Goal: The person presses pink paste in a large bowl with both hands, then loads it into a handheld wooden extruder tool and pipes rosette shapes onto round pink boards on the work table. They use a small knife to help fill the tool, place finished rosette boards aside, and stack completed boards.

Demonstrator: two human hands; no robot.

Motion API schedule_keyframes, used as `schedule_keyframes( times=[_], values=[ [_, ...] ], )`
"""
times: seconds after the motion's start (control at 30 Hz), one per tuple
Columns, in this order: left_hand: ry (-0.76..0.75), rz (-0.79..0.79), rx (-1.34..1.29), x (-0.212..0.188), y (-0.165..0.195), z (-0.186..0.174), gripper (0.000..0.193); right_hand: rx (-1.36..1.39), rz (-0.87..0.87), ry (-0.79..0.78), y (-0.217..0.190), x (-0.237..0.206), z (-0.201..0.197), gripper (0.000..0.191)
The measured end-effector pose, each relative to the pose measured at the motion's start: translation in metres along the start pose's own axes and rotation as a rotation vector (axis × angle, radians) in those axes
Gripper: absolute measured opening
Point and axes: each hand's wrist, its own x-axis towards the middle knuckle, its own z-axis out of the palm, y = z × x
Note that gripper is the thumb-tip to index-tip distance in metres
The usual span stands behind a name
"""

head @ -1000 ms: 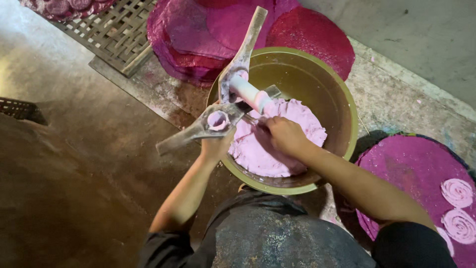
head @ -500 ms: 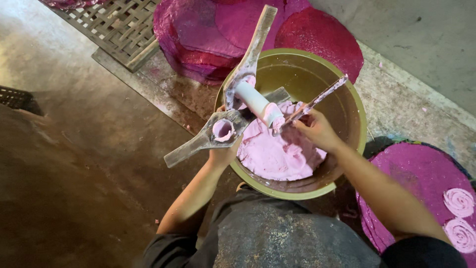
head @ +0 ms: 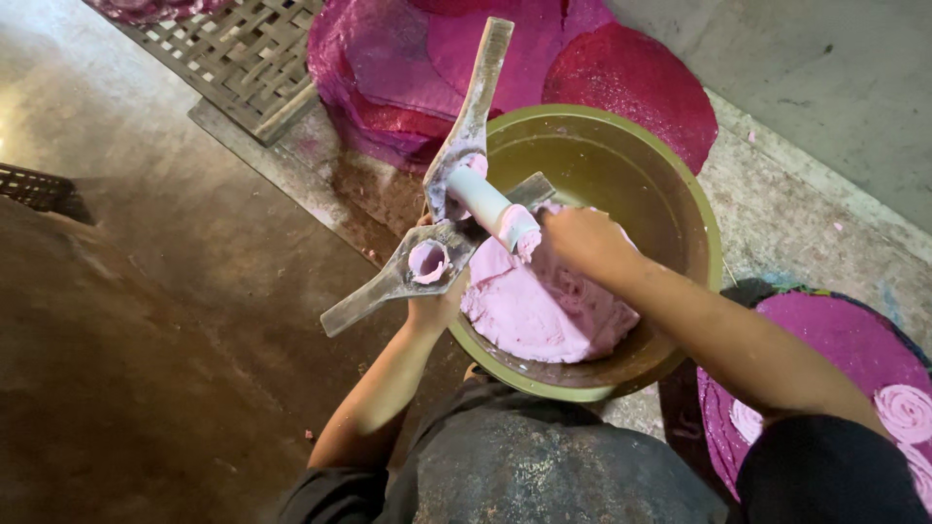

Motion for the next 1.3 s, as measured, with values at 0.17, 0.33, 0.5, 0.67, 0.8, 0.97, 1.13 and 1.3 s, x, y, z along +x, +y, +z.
schedule_keyframes(
  times=[0.17, 0.33, 0.5, 0.67, 0.8, 0.97, 1.13, 1.3],
  values=[
    [0.027, -0.047, -0.047, -0.001, 0.002, 0.003, 0.043, 0.148, 0.013, -0.229, -0.02, -0.025, 0.009, 0.023],
    [-0.017, -0.312, -0.001, 0.0, 0.002, 0.0, 0.011, 0.282, -0.056, -0.18, -0.035, -0.08, 0.002, 0.039],
    [0.005, 0.191, 0.236, 0.028, 0.032, -0.008, 0.03, 0.559, 0.041, -0.276, 0.011, -0.138, -0.046, 0.036],
    [-0.097, 0.187, 0.625, 0.037, 0.078, 0.017, 0.057, 1.004, -0.158, -0.176, 0.054, -0.164, -0.08, 0.036],
    [-0.445, 0.243, 0.75, 0.032, 0.091, 0.036, 0.068, 0.59, 0.082, -0.244, 0.04, -0.162, -0.114, 0.037],
    [-0.524, 0.231, 0.626, 0.025, 0.078, 0.06, 0.066, -0.4, 0.114, -0.243, -0.019, -0.156, -0.125, 0.048],
    [-0.596, -0.09, 0.398, 0.014, 0.073, 0.064, 0.055, -0.439, -0.284, 0.198, -0.053, -0.17, -0.103, 0.022],
    [-0.421, -0.058, 0.634, 0.038, 0.063, 0.05, 0.047, -0.137, 0.282, 0.101, -0.022, -0.21, -0.136, 0.04]
  ],
)
